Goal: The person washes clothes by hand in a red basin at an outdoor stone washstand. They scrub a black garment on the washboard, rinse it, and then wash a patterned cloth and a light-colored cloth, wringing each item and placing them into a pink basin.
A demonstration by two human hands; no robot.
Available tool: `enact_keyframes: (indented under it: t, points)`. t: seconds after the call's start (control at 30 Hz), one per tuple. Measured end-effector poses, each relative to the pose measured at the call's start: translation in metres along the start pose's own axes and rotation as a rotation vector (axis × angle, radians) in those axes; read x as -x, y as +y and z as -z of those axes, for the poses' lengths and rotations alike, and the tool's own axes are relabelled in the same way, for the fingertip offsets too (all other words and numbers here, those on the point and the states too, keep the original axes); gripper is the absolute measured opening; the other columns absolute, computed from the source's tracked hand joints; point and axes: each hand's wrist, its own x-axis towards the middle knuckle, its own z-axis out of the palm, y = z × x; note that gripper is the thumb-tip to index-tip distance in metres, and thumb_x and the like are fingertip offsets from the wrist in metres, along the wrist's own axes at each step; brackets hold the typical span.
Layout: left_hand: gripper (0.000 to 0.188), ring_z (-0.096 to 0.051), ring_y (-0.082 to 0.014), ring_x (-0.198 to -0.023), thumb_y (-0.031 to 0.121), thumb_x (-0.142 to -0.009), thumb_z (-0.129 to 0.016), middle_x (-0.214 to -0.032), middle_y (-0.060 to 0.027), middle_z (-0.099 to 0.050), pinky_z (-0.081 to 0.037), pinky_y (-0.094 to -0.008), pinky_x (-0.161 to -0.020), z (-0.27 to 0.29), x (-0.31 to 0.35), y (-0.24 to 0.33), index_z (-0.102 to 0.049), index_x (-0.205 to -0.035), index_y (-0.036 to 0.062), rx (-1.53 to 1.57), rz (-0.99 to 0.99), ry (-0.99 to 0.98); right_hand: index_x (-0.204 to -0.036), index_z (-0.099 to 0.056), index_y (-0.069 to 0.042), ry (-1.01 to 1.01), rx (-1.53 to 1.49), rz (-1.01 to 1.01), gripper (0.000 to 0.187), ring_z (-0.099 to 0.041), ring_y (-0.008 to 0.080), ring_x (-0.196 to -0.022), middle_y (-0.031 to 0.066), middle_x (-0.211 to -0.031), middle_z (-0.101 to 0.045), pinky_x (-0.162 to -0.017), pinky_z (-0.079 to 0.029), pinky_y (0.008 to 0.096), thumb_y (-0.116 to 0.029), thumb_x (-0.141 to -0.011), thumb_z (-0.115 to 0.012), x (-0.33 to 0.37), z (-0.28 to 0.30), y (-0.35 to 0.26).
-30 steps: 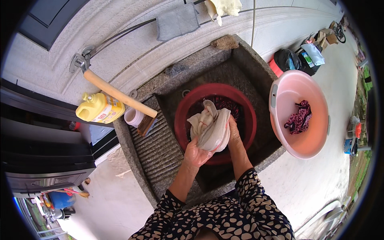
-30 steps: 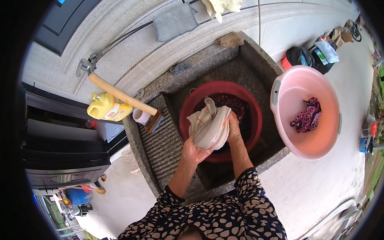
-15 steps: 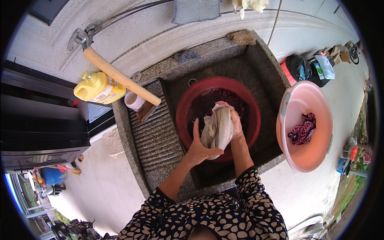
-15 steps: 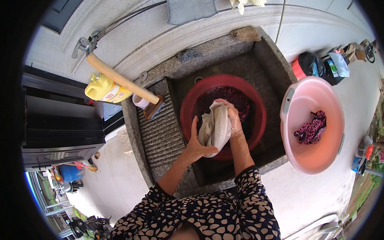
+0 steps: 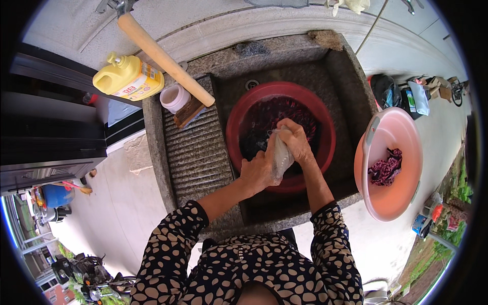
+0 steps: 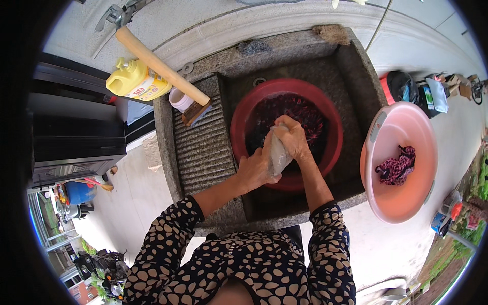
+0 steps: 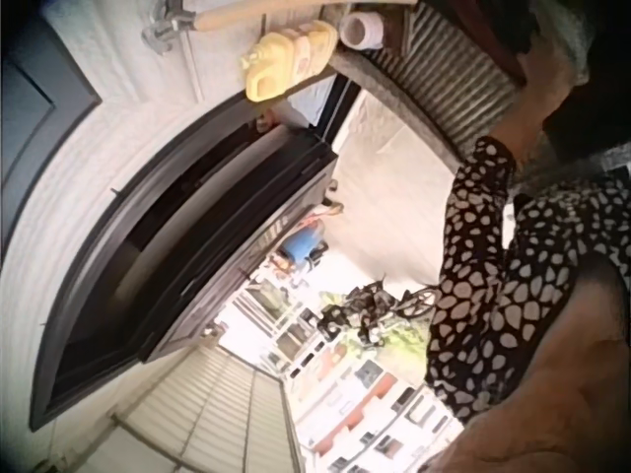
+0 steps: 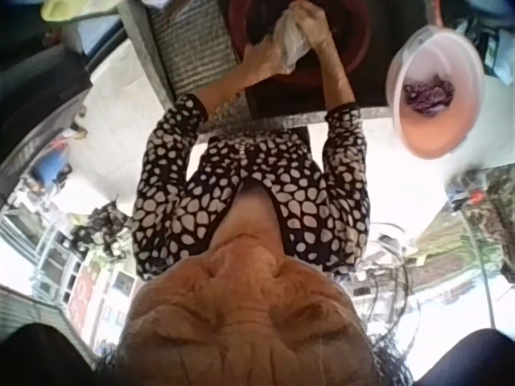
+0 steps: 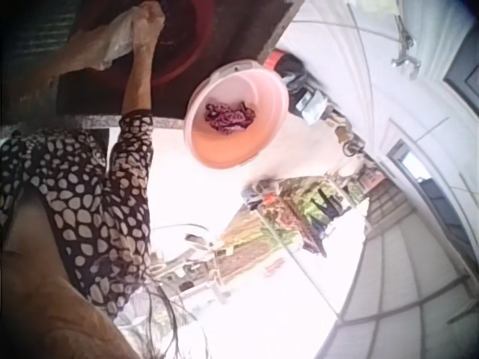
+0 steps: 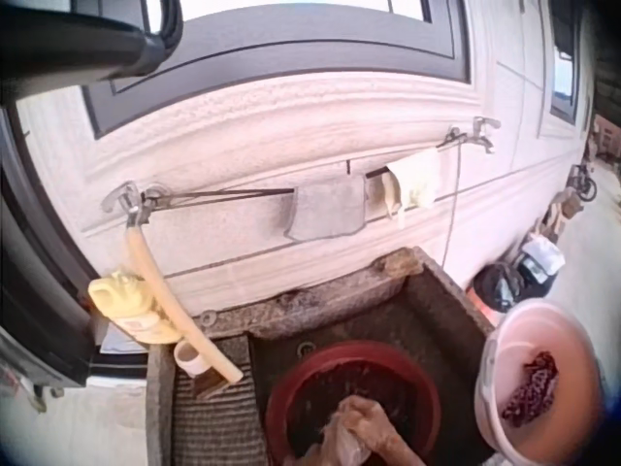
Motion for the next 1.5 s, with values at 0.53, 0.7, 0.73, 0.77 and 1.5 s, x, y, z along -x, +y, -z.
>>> enact_keyframes:
  t: [0.53,0.7,0.73,0.77,1.5]
  points:
    - [0.092,-0.048,-0.0257,-0.119,0.015,-0.074,-0.077,-0.129,-0.0165,-0.046,-0.047,-0.0387,-0.094,-0.006,0.005,-0.045,-0.015,-0.142,0.0065,1.619,-0.177,0.312,-0.086,-0.062,-0.006,0.179,-0.812,0.180,0.014,-0.056,0.0082,-0.071,-0.0008,-0.080,-0.059,-0.064,-0.047,0.0240,0.004,-0.078,-0.062,0.021,-0.009,-0.019]
    - [0.060,-0.043,-0.0276,-0.124,0.033,-0.087,-0.061,-0.130,-0.0097,-0.045,-0.040,-0.0407,-0.103,0.008,0.006,-0.029,-0.036,-0.135,0.0081,2.065,-0.189,0.165,-0.088,-0.060,-0.007,0.273,-0.897,0.347,0.015,-0.057,0.0085,-0.075,0.0021,-0.082,-0.061,-0.069,-0.048,0.0249,0.006,-0.079,-0.059,0.032,-0.038,-0.037]
    - [0.059,-0.043,-0.0271,-0.124,0.031,-0.086,-0.062,-0.130,-0.0097,-0.045,-0.039,-0.0411,-0.103,0.012,0.002,-0.029,-0.036,-0.134,0.0080,1.997,-0.184,0.283,-0.086,-0.059,-0.007,0.233,-0.950,0.323,0.014,-0.058,0.0101,-0.077,0.0034,-0.084,-0.063,-0.070,-0.050,0.0260,0.004,-0.079,-0.059,0.033,-0.039,-0.038]
    - [0.059,-0.042,-0.0266,-0.124,0.029,-0.086,-0.062,-0.130,-0.0098,-0.045,-0.037,-0.0416,-0.104,0.015,0.001,-0.028,-0.036,-0.134,0.0079,1.929,-0.186,0.402,-0.085,-0.059,-0.008,0.201,-1.021,0.285,0.013,-0.059,0.0107,-0.077,0.0034,-0.084,-0.063,-0.070,-0.050,0.0264,0.004,-0.080,-0.060,0.033,-0.038,-0.040]
    - [0.040,-0.046,-0.0349,-0.122,0.010,-0.063,-0.077,-0.118,-0.0044,-0.056,-0.017,-0.0516,-0.111,0.135,0.036,0.051,-0.057,-0.094,0.0248,-0.041,-1.211,0.427,-0.091,-0.060,0.001,-0.426,-0.611,0.074,0.018,-0.060,0.0136,-0.080,0.0070,-0.086,-0.060,-0.070,-0.051,0.0295,-0.014,-0.081,-0.061,0.021,0.009,-0.126]
